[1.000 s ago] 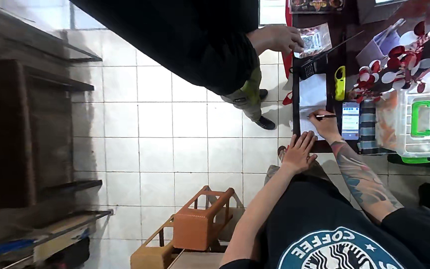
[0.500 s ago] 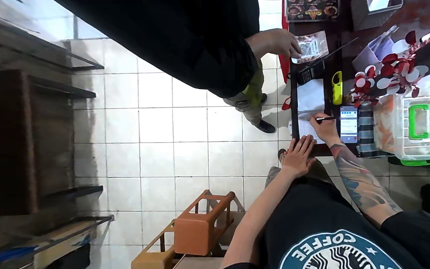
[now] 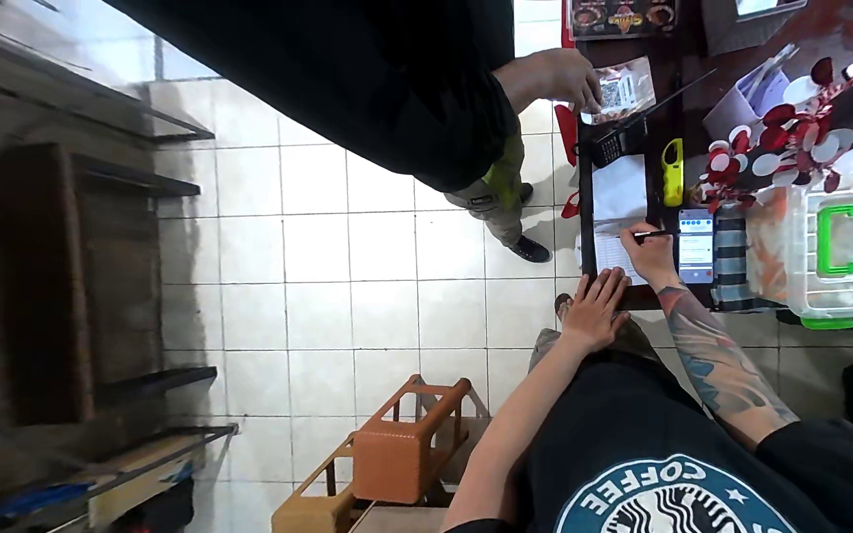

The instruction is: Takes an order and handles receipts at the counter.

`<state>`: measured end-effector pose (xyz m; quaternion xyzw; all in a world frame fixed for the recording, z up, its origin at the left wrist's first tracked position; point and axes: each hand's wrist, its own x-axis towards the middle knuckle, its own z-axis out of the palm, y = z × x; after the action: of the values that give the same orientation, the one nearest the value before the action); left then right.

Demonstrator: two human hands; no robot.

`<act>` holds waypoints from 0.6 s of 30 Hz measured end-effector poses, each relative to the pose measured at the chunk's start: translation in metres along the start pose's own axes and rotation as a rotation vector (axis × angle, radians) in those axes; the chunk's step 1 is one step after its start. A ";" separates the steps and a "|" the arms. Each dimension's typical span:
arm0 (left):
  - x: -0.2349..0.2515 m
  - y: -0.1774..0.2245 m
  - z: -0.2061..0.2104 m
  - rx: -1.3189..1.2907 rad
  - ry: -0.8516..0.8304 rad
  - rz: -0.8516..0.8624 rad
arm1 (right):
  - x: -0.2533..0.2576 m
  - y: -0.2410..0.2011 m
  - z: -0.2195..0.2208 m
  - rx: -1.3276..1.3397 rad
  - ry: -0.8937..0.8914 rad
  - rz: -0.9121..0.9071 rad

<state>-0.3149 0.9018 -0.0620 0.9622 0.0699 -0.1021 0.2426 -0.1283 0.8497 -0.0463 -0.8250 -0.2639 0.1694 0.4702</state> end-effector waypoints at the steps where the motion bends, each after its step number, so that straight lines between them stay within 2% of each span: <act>1: 0.000 0.000 -0.001 0.002 -0.005 -0.002 | 0.000 0.000 0.001 -0.007 0.009 0.002; 9: 0.000 0.001 -0.003 0.007 -0.009 -0.011 | -0.001 -0.001 0.001 -0.016 0.013 0.018; 15: 0.000 0.001 -0.007 0.011 0.022 -0.027 | -0.001 -0.006 -0.008 -0.178 -0.136 0.009; 18: -0.002 0.005 -0.011 0.032 0.038 -0.031 | -0.005 0.002 -0.006 -0.165 -0.115 0.035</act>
<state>-0.3137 0.9025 -0.0499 0.9665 0.0877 -0.0888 0.2243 -0.1288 0.8419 -0.0445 -0.8544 -0.2891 0.2022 0.3816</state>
